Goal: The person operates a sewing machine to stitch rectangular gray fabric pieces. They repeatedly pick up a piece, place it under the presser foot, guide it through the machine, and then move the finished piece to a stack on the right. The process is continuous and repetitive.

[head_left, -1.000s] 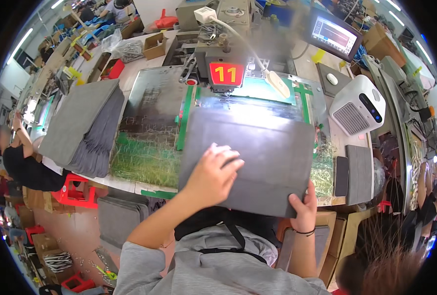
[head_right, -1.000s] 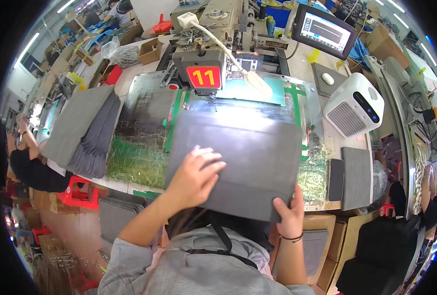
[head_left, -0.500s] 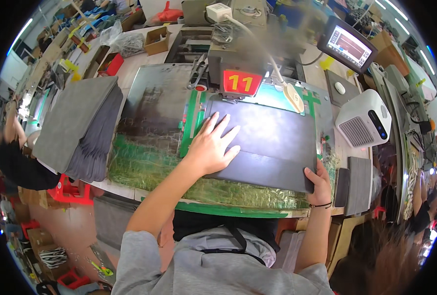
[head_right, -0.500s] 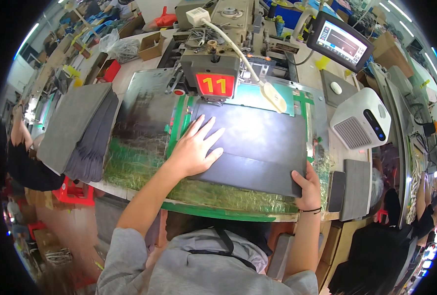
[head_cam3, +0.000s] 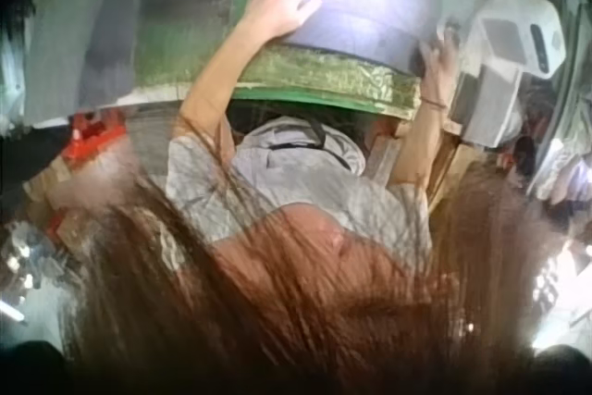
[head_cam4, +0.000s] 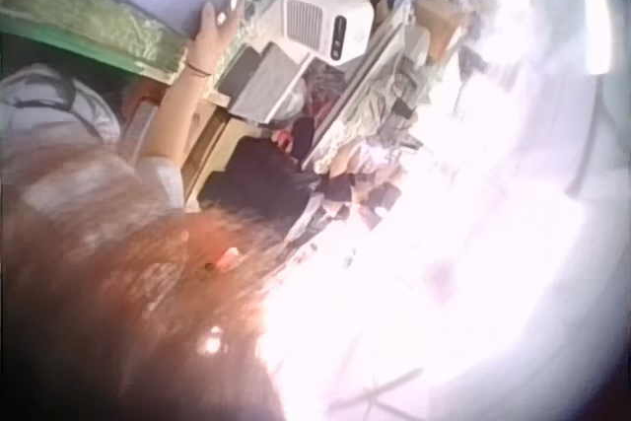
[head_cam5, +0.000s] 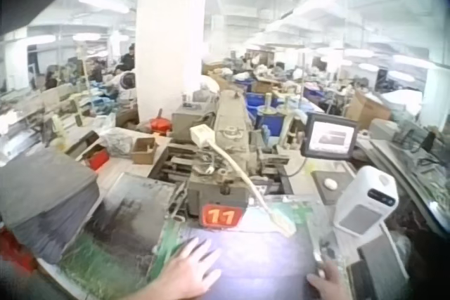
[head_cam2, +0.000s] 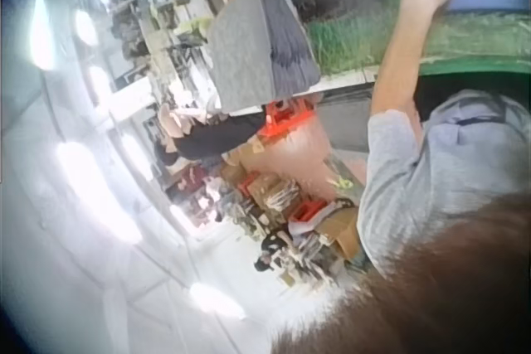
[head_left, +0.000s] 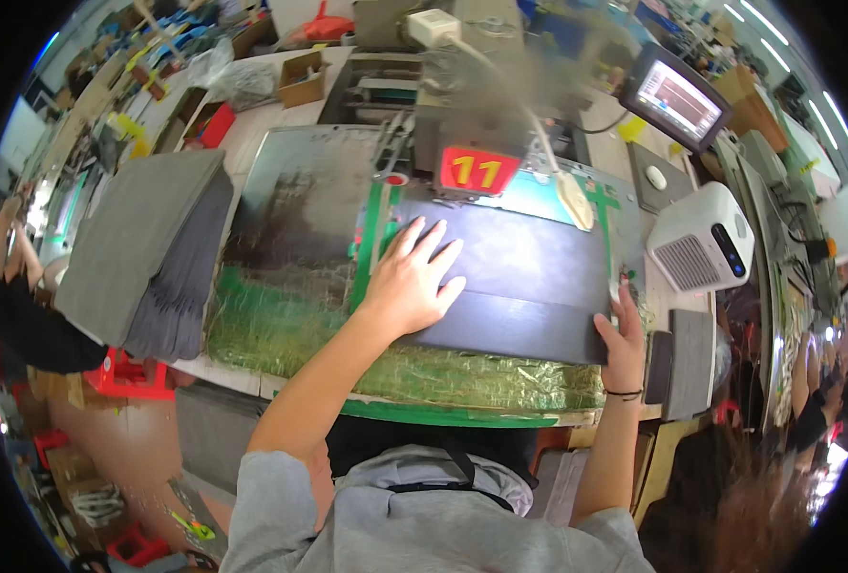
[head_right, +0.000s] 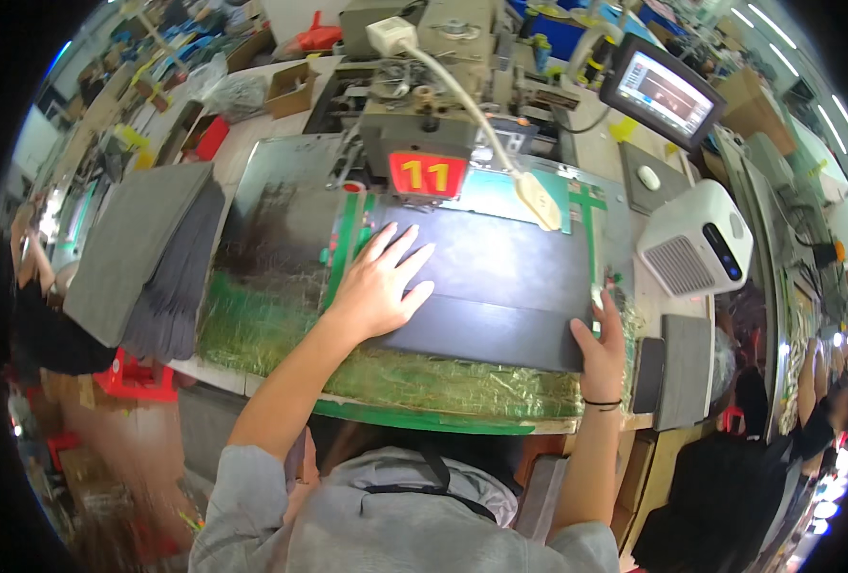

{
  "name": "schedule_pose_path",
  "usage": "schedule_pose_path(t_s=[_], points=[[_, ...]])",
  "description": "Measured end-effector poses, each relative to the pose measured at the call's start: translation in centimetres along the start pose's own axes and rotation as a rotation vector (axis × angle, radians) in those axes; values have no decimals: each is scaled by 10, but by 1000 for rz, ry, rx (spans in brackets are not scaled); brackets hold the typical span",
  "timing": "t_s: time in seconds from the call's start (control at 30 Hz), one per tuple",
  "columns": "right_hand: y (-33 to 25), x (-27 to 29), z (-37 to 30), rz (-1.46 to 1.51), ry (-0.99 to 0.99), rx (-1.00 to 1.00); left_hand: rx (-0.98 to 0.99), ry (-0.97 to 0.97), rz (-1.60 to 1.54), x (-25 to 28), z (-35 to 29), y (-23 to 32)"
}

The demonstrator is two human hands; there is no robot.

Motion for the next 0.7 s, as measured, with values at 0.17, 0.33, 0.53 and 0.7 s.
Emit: schedule_pose_path(t_s=[0.17, 0.33, 0.53, 0.7], points=[[-13, 2, 8, -588, 119, 313, 9, -29, 1, 3, 1, -1], [-5, 4, 20, -539, 83, 203, 21, -74, -10, 4, 4, 2], [-9, 0, 24, -563, 107, 230, 43, -93, 10, 4, 5, 3], [-10, -2, 25, -552, 112, 293, 19, -79, 19, -2, 4, -2]])
Point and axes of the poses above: each hand's wrist, its own z-axis towards the middle knuckle, its own x-axis out of the back of the hand, y = z × x, the point moved 8 cm from there along z, towards the middle knuckle, and after that the axes turned 9 degrees about -x, right-handed, at the moved point
